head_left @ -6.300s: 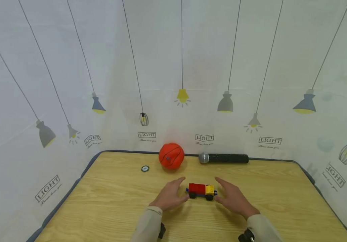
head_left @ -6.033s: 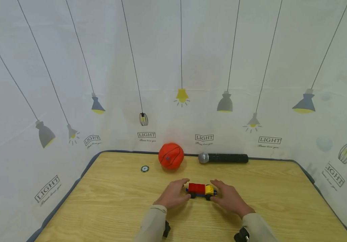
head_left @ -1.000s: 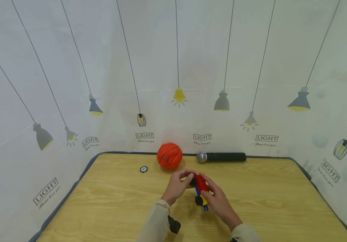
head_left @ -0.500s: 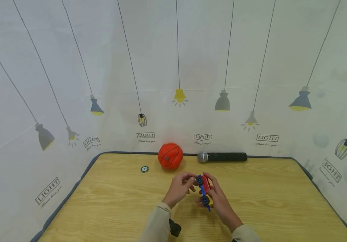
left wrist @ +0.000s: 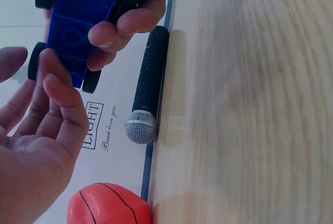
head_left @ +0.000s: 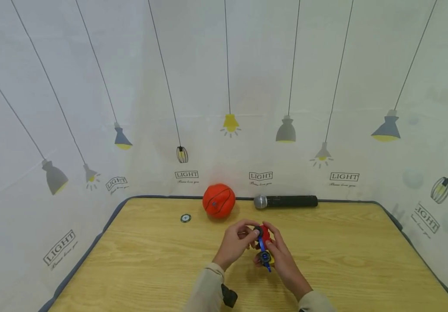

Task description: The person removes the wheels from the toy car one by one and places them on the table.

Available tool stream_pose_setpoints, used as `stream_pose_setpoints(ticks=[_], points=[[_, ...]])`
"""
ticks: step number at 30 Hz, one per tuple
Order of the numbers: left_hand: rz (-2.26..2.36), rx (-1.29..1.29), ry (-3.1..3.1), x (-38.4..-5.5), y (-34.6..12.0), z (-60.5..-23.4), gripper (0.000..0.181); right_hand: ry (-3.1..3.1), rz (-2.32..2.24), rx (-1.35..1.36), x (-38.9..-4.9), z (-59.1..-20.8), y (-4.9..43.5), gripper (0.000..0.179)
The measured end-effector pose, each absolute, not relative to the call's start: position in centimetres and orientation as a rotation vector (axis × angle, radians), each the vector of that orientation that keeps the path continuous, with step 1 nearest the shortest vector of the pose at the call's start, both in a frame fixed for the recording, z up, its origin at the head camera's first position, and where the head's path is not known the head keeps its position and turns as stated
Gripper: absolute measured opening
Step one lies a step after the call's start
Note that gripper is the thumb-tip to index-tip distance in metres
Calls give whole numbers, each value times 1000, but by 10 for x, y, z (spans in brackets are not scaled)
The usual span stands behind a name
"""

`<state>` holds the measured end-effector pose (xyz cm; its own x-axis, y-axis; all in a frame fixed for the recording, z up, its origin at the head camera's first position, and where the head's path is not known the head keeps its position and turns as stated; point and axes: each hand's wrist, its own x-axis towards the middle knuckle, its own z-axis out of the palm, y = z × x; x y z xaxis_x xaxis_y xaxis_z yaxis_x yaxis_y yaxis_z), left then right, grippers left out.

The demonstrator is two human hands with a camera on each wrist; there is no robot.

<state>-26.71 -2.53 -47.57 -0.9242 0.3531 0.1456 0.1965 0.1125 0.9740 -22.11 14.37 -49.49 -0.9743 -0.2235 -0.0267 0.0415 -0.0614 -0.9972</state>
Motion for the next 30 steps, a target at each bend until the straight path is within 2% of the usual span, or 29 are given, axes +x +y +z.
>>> stream_pose_setpoints(ticks=[20,30], points=[[1834,657,2277,-269,-19,-481,18,2016,-2176,-332,-211,-500,142,52],[1801,615,2292,-267,-20,-473,15,2067,-2205,-242,-209,-504,137,56]])
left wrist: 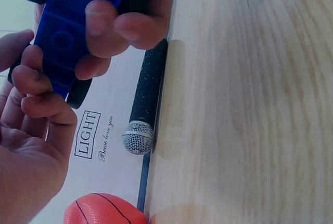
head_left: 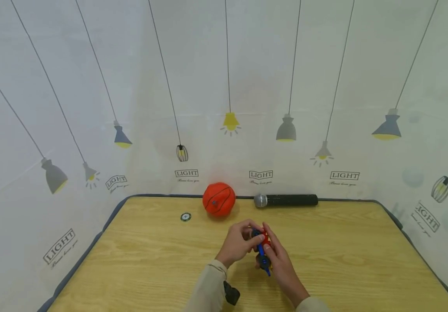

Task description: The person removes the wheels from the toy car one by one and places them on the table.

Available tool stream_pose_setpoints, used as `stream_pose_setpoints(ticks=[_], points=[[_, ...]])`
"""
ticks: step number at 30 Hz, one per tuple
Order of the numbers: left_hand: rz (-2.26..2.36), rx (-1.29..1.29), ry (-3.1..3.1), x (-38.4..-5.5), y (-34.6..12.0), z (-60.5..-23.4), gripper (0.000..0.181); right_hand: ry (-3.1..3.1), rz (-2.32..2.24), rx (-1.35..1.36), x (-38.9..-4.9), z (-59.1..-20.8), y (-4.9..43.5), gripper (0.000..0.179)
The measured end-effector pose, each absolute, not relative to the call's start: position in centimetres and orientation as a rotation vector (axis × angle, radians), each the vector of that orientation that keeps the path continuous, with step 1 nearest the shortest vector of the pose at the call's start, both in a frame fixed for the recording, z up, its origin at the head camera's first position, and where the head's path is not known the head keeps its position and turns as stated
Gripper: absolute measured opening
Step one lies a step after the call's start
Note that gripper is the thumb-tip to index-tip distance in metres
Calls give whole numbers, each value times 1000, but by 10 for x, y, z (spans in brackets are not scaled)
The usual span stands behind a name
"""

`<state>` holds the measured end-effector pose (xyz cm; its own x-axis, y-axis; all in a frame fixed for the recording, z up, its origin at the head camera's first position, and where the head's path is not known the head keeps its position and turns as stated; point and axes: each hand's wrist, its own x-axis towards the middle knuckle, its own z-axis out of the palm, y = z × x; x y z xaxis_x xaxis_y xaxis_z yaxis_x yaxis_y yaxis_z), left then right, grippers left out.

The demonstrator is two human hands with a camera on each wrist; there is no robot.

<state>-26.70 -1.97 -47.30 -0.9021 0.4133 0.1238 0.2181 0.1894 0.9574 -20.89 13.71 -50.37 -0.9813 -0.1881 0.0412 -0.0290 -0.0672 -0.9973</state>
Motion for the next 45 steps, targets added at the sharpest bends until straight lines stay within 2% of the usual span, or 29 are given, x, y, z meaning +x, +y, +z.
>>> stream_pose_setpoints(ticks=[4,13,21,28,35,45], points=[[1770,624,2302,-268,-20,-470,14,2060,-2235,-198,-209,-506,135,57],[1743,672,2405,-270,-15,-470,11,2147,-2210,-283,-210,-510,136,56],[1750,678,2479,-269,-11,-470,9,2266,-2207,-197,-211,-502,130,55],[1745,738,2603,-269,-12,-466,5,2623,-1948,-119,-215,-507,137,56],[1857,611,2343,-279,-38,-473,17,2354,-2164,-1,-221,-502,149,54],[1829,454,2247,-283,-67,-488,29,2323,-2186,130,-219,-501,158,54]])
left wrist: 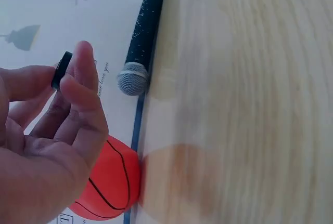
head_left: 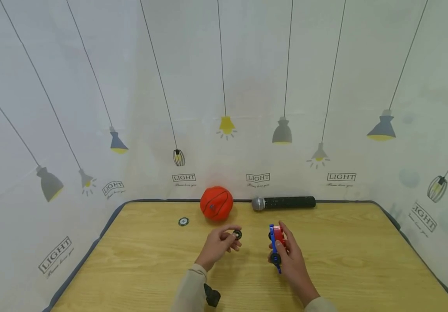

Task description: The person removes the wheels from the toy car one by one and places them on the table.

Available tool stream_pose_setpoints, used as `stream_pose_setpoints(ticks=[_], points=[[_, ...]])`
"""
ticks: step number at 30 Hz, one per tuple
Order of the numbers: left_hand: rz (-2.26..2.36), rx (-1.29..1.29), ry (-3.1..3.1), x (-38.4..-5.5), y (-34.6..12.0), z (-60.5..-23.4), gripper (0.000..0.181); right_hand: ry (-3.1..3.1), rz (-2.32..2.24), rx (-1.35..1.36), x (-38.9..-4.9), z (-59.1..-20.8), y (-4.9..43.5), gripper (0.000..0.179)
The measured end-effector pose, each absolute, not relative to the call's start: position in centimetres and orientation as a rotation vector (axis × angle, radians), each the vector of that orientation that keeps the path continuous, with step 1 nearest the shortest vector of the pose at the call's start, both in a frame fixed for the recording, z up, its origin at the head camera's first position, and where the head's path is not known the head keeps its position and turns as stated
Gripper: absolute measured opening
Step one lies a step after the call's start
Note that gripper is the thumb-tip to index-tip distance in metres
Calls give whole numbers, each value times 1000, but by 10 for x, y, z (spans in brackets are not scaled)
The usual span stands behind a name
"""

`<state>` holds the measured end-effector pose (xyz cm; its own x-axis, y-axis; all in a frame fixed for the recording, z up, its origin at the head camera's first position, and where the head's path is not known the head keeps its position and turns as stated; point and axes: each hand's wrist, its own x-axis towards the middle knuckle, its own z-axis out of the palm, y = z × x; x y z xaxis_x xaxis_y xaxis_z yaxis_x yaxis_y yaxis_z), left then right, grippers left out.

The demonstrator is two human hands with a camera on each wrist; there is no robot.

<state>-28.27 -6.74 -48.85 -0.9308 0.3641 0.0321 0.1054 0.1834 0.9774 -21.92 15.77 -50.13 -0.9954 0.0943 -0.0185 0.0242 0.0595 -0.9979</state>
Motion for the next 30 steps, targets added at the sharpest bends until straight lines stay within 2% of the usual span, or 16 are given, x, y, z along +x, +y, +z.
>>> stream_pose_setpoints(ticks=[10,17,30], points=[[1724,250,2361,-292,-74,-503,31,-2279,2105,-149,-220,-503,162,54],[1646,166,2423,-301,-73,-504,14,-2305,2071,-171,-219,-499,163,56],[1602,78,2450,-314,-82,-509,8,-2326,2072,-179,-222,-507,166,54]])
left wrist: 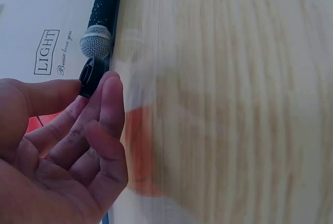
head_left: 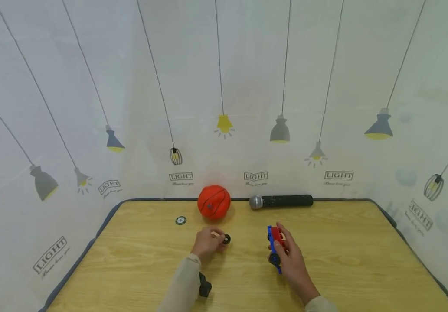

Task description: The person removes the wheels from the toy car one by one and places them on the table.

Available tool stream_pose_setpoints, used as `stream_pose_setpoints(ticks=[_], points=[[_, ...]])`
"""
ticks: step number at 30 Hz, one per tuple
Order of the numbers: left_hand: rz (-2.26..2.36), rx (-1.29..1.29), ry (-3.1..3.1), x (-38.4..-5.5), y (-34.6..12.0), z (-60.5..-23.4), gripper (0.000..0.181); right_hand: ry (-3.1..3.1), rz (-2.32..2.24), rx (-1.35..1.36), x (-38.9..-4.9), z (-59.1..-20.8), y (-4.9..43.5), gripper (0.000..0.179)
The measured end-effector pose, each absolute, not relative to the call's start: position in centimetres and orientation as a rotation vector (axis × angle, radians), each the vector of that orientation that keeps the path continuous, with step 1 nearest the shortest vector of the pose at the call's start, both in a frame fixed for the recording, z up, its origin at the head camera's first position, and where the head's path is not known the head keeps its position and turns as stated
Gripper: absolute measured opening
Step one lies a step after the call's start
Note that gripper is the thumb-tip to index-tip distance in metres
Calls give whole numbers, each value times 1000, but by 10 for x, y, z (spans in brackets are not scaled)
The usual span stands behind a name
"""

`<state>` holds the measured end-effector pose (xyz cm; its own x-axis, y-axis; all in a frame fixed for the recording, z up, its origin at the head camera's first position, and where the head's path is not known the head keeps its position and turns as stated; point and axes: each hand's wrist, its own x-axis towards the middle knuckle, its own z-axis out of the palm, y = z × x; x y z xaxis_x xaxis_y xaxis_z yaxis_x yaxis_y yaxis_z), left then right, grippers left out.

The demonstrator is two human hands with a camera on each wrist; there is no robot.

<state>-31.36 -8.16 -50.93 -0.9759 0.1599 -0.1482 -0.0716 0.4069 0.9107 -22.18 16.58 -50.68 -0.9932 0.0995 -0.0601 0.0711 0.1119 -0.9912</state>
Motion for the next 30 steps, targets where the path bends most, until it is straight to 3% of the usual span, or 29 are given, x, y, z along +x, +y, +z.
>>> stream_pose_setpoints(ticks=[30], points=[[1409,-128,2669,-333,-90,-510,9,-2368,2046,-212,-219,-508,169,53]])
